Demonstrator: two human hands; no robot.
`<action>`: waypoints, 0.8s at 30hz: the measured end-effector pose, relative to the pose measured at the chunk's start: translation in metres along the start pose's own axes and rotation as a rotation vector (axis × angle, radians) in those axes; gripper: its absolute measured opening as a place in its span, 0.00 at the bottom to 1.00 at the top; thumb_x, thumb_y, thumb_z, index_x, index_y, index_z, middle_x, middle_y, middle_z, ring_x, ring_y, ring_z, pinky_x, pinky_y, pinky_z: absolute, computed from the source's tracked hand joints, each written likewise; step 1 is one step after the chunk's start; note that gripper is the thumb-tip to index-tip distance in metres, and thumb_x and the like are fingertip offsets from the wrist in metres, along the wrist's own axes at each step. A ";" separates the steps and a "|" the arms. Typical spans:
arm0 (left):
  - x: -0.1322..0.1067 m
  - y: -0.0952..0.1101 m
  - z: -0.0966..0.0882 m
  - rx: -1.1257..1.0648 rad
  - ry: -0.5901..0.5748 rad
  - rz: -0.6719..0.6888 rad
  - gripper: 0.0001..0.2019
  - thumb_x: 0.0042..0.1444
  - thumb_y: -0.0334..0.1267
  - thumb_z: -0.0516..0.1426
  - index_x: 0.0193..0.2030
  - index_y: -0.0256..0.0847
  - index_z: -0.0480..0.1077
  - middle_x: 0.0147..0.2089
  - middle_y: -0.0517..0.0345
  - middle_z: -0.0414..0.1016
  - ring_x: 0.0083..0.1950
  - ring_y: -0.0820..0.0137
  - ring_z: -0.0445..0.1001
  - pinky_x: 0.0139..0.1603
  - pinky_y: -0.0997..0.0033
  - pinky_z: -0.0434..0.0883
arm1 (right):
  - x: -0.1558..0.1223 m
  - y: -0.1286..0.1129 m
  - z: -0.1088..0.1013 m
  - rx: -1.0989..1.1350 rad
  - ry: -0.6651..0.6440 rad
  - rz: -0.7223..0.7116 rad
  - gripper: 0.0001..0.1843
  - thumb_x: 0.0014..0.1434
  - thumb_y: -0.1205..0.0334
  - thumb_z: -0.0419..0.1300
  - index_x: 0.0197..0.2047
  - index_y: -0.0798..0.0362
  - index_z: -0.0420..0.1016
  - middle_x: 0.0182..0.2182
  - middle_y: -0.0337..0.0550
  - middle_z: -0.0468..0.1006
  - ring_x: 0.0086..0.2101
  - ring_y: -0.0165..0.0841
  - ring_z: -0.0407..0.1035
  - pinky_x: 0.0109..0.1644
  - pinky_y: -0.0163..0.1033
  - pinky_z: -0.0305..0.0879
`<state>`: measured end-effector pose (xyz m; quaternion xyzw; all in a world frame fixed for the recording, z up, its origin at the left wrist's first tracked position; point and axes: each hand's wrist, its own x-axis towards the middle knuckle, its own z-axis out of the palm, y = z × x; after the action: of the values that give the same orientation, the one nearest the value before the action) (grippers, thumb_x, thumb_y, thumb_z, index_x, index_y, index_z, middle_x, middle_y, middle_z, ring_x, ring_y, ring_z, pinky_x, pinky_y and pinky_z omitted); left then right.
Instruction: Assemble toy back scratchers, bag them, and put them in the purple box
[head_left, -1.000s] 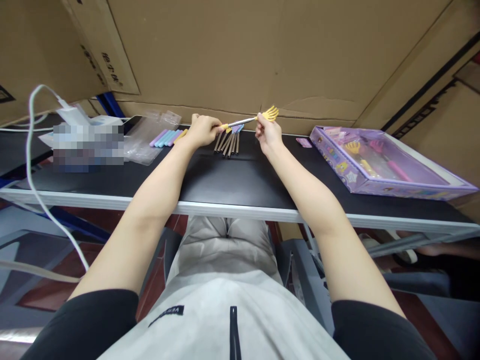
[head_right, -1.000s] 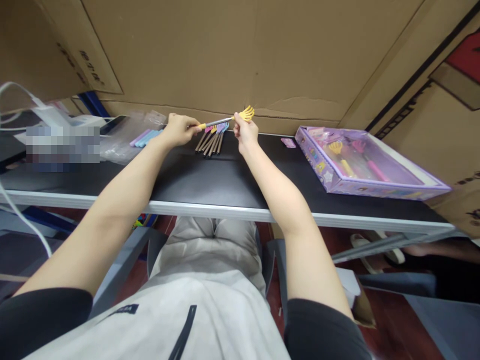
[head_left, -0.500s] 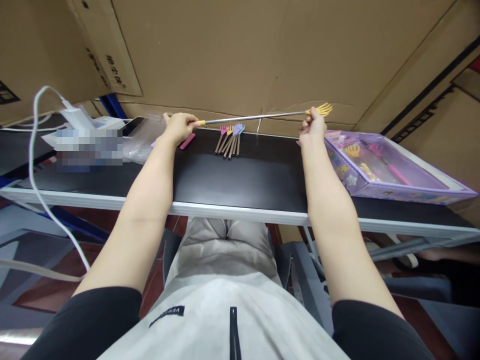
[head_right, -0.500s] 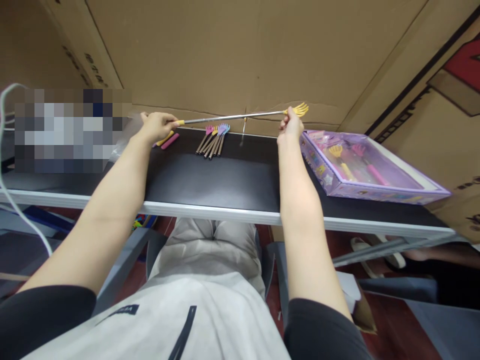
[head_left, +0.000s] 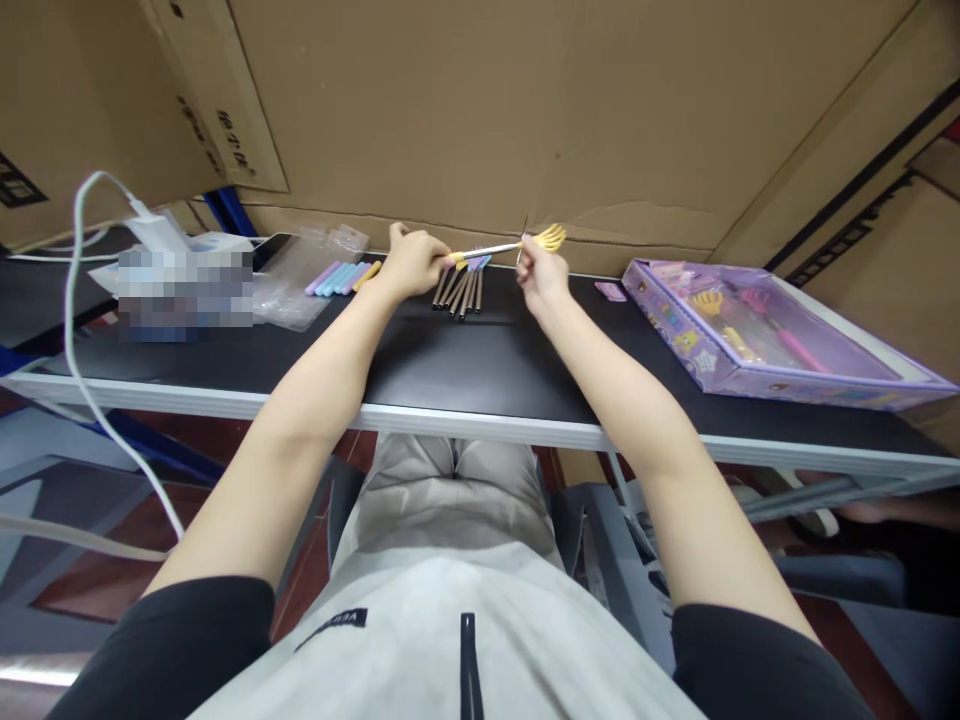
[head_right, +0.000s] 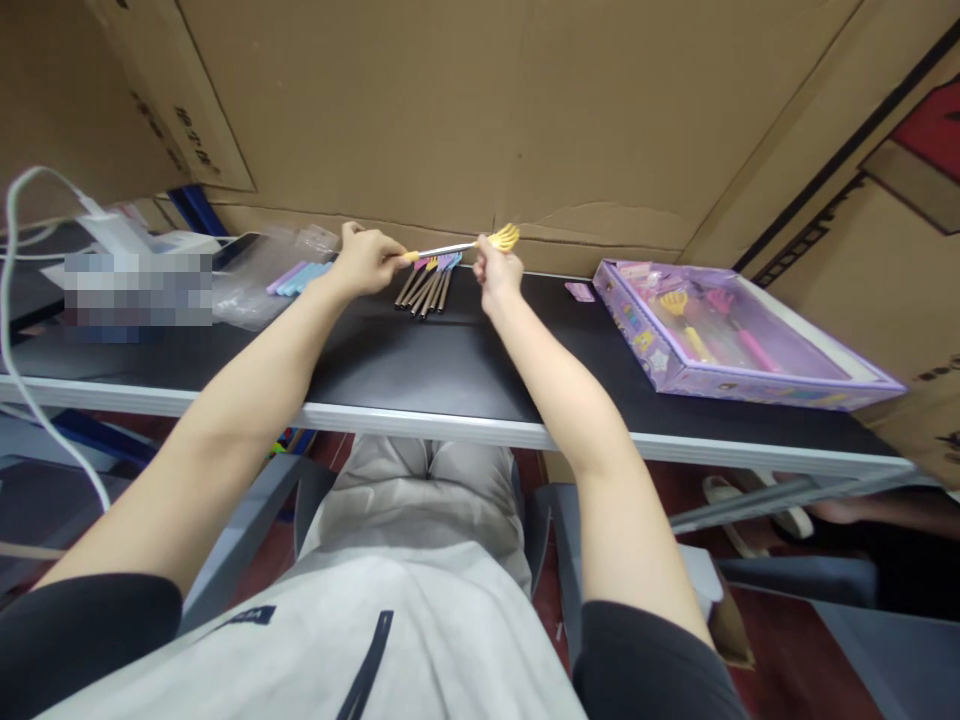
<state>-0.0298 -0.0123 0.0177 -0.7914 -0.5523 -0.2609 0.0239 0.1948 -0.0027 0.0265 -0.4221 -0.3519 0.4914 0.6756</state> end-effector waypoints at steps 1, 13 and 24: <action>0.000 0.005 0.003 -0.002 0.004 0.020 0.15 0.70 0.41 0.53 0.45 0.39 0.81 0.40 0.49 0.81 0.56 0.52 0.76 0.70 0.39 0.51 | -0.004 0.007 0.005 -0.015 -0.034 -0.006 0.21 0.75 0.55 0.61 0.30 0.49 0.60 0.20 0.27 0.56 0.20 0.23 0.51 0.25 0.31 0.46; -0.003 0.012 0.009 -0.015 -0.011 0.061 0.17 0.71 0.46 0.54 0.44 0.38 0.82 0.35 0.50 0.80 0.50 0.55 0.77 0.66 0.44 0.57 | -0.003 0.010 -0.001 -0.145 -0.094 -0.035 0.27 0.66 0.49 0.71 0.29 0.49 0.57 0.20 0.26 0.55 0.21 0.22 0.54 0.24 0.28 0.50; -0.012 0.057 0.021 -0.271 -0.007 0.036 0.20 0.67 0.49 0.56 0.30 0.37 0.77 0.26 0.53 0.75 0.36 0.63 0.73 0.48 0.62 0.67 | -0.017 -0.002 0.000 -0.433 -0.045 0.007 0.23 0.71 0.57 0.67 0.28 0.52 0.61 0.21 0.28 0.66 0.18 0.18 0.59 0.22 0.25 0.52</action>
<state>0.0260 -0.0382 0.0090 -0.7979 -0.4981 -0.3298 -0.0802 0.1908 -0.0193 0.0277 -0.5476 -0.4626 0.4159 0.5596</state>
